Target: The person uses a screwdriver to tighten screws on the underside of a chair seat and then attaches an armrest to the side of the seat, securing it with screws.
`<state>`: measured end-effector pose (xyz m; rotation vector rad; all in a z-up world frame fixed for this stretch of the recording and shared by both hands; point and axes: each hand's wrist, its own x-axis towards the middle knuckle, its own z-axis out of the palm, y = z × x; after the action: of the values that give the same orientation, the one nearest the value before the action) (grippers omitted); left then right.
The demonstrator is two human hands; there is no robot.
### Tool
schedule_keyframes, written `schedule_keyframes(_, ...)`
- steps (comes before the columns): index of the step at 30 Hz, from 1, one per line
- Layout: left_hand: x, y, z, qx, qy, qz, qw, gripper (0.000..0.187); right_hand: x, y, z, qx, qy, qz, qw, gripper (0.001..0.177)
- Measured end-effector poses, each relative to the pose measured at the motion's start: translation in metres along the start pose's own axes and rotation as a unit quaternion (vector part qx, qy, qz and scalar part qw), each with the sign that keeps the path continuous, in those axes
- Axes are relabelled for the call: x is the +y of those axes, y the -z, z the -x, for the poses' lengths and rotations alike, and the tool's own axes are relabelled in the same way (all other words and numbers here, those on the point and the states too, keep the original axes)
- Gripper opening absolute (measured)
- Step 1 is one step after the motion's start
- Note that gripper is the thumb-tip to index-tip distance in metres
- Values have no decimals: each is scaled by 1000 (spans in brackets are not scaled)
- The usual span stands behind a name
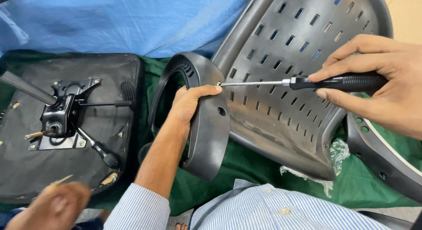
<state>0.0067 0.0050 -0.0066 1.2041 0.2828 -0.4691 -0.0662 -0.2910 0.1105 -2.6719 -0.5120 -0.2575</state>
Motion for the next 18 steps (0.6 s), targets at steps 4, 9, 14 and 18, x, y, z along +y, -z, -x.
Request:
schedule_keyframes(4,0,0,0,8,8,-3,1000,35,-15,11,-14,-12,-9,50,999,31)
schedule_keyframes(9,0,-1,1,9,9,7,1000,40,-33,12,-28,1,-58,155,986,32)
schedule_keyframes(14,0,-2,-2,30,21,7,999,40,-33,16,-34,63,126,106,984,18)
schedule_keyframes(18,-2,-2,-5,70,31,15,997,41,-18,22,-39,-1,-24,85,996,32)
